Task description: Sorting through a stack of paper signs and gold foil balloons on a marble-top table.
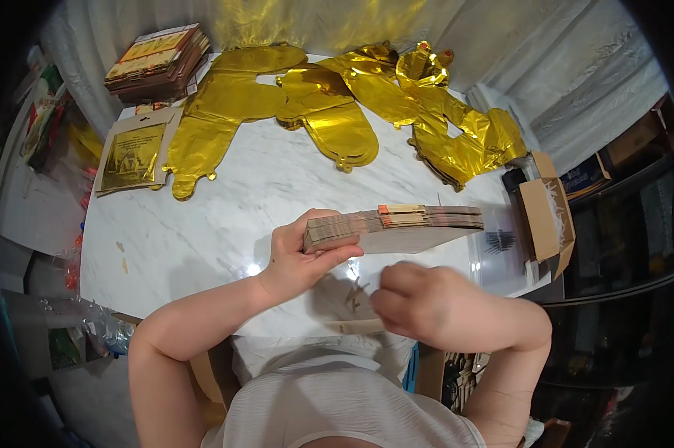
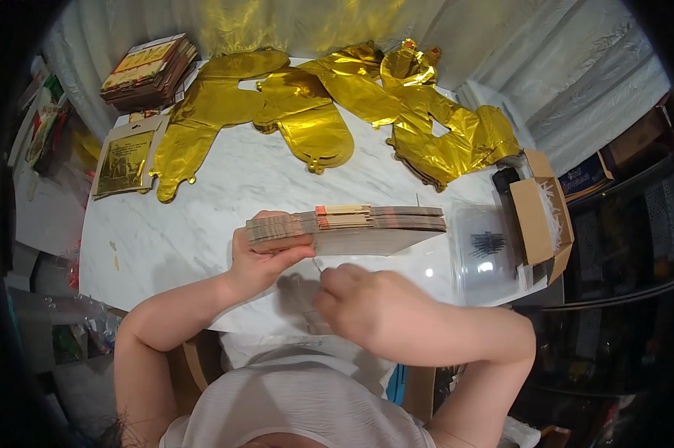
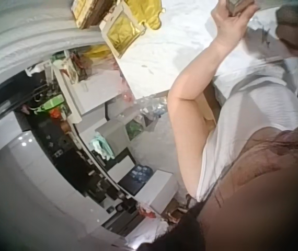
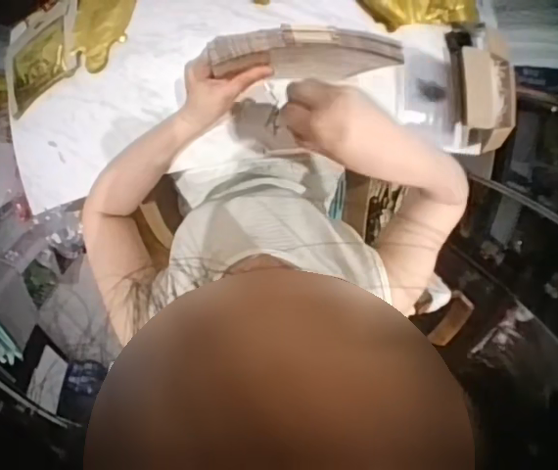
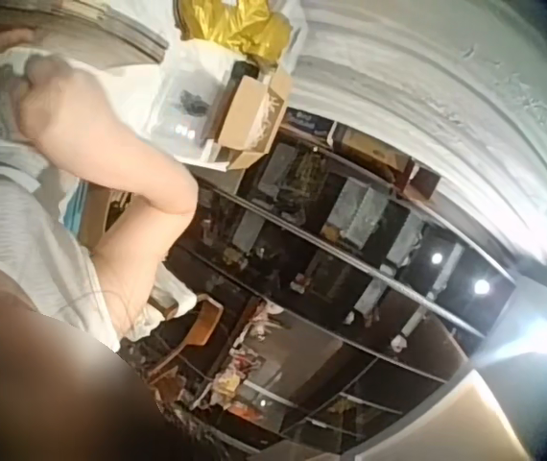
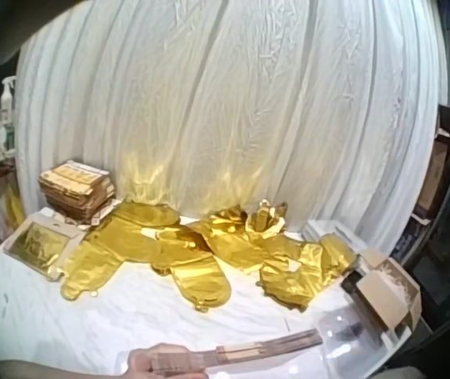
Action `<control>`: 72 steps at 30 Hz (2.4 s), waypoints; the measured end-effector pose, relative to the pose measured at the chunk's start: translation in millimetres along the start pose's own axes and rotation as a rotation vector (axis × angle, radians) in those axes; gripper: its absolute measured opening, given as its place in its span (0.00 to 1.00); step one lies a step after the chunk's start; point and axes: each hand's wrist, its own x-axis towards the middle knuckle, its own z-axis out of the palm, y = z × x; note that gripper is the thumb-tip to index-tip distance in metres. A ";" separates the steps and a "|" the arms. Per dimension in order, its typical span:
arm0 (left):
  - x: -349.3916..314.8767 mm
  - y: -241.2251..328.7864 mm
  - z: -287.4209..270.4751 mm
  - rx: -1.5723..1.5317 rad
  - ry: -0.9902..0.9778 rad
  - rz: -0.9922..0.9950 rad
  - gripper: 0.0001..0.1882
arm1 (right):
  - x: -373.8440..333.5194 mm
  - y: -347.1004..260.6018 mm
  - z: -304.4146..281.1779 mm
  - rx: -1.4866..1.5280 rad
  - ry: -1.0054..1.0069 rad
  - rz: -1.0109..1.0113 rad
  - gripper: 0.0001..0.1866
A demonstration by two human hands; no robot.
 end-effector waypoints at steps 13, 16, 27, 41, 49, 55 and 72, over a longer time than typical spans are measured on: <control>1.9 -8.6 2.6 -0.028 0.017 0.045 0.23 | -8.7 8.3 10.6 -0.228 0.496 -0.046 0.18; 2.8 -10.2 4.1 -0.088 0.011 0.040 0.23 | -4.9 21.8 6.1 -0.315 0.777 -0.053 0.22; 2.5 -7.7 5.5 -0.142 -0.008 0.015 0.24 | 3.6 32.6 12.2 -0.396 0.777 -0.077 0.18; 4.1 -3.9 2.8 -0.037 -0.008 -0.010 0.24 | 15.9 34.8 -7.2 -0.193 0.590 -0.023 0.14; 4.6 -3.4 2.4 -0.050 -0.003 0.007 0.23 | 7.1 44.0 -15.9 -0.128 0.567 -0.079 0.13; 3.8 -1.5 2.5 -0.078 0.000 -0.028 0.22 | 9.8 40.4 -23.3 -0.114 0.474 -0.025 0.14; 4.7 -1.4 3.6 -0.075 0.005 -0.016 0.21 | 9.7 47.1 -35.0 -0.144 0.398 -0.028 0.15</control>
